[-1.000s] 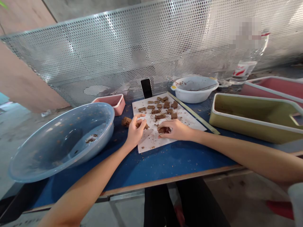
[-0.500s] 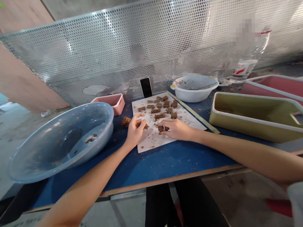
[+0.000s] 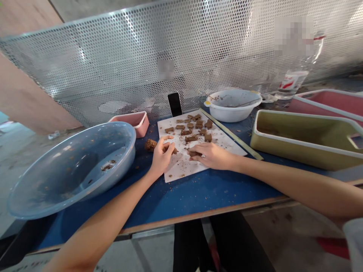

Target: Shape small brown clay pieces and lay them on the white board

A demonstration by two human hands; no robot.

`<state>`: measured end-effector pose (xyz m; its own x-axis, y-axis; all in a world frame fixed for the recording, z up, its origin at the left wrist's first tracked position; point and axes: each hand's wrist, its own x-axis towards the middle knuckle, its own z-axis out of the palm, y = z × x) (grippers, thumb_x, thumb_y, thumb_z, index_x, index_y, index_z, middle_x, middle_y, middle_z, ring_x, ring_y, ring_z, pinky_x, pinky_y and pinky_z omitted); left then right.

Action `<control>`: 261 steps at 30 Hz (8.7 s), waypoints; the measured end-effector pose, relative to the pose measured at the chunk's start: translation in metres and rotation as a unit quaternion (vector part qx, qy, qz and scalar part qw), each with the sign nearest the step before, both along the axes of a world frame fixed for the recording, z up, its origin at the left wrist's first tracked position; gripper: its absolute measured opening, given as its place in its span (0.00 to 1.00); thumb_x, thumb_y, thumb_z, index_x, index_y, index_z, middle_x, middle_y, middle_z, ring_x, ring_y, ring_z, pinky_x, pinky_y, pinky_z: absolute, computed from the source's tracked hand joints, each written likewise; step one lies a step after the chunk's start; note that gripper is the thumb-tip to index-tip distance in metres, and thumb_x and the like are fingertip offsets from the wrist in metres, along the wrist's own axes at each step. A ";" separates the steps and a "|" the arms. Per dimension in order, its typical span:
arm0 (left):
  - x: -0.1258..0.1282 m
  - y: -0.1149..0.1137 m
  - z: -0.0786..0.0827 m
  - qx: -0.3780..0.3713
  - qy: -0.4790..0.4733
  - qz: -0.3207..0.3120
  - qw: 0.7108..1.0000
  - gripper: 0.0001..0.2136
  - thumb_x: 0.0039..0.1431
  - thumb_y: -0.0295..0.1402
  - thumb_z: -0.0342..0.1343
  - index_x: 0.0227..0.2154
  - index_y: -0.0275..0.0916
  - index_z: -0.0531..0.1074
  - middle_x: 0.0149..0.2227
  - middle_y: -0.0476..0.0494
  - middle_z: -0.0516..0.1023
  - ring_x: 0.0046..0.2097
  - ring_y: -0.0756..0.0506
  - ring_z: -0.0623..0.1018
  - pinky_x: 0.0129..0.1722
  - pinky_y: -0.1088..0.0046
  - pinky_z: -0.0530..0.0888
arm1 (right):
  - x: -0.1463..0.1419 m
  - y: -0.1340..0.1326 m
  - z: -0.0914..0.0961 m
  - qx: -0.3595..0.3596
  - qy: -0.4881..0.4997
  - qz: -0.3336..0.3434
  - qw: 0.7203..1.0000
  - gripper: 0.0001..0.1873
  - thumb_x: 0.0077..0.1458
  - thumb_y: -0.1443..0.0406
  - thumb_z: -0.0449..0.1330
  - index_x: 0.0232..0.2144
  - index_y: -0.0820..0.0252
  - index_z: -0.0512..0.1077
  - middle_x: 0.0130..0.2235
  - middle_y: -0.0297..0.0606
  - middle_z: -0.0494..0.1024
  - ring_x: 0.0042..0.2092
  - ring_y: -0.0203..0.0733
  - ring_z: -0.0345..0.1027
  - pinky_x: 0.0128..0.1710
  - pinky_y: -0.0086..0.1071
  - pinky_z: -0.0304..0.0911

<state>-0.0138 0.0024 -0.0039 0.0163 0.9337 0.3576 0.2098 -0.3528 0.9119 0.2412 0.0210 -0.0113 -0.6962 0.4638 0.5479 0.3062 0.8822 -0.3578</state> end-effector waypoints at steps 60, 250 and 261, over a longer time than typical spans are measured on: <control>0.017 -0.027 0.004 0.096 0.181 -0.121 0.971 0.15 0.75 0.47 0.59 0.42 0.41 0.81 0.37 0.43 0.80 0.38 0.43 0.77 0.41 0.66 0.72 | -0.006 -0.012 -0.001 0.042 0.041 0.036 0.998 0.53 0.79 0.64 0.56 0.81 0.45 0.17 0.79 0.47 0.63 0.81 0.48 0.53 0.77 0.52 0.64; 0.013 -0.013 0.015 -0.149 -0.359 -0.079 0.918 0.12 0.63 0.40 0.62 0.42 0.38 0.81 0.29 0.47 0.76 0.30 0.47 0.76 0.35 0.71 0.72 | -0.009 -0.009 -0.008 -0.040 0.118 -0.006 0.992 0.34 0.78 0.67 0.49 0.79 0.56 0.43 0.50 0.44 0.82 0.42 0.39 0.82 0.48 0.38 0.81; 0.012 -0.013 0.013 -0.149 -0.365 -0.069 0.916 0.11 0.61 0.38 0.63 0.41 0.38 0.81 0.28 0.49 0.76 0.29 0.49 0.76 0.35 0.73 0.74 | -0.005 -0.009 -0.003 0.025 0.123 0.051 0.991 0.55 0.59 0.83 0.49 0.81 0.44 0.40 0.76 0.54 0.58 0.80 0.57 0.55 0.74 0.63 0.67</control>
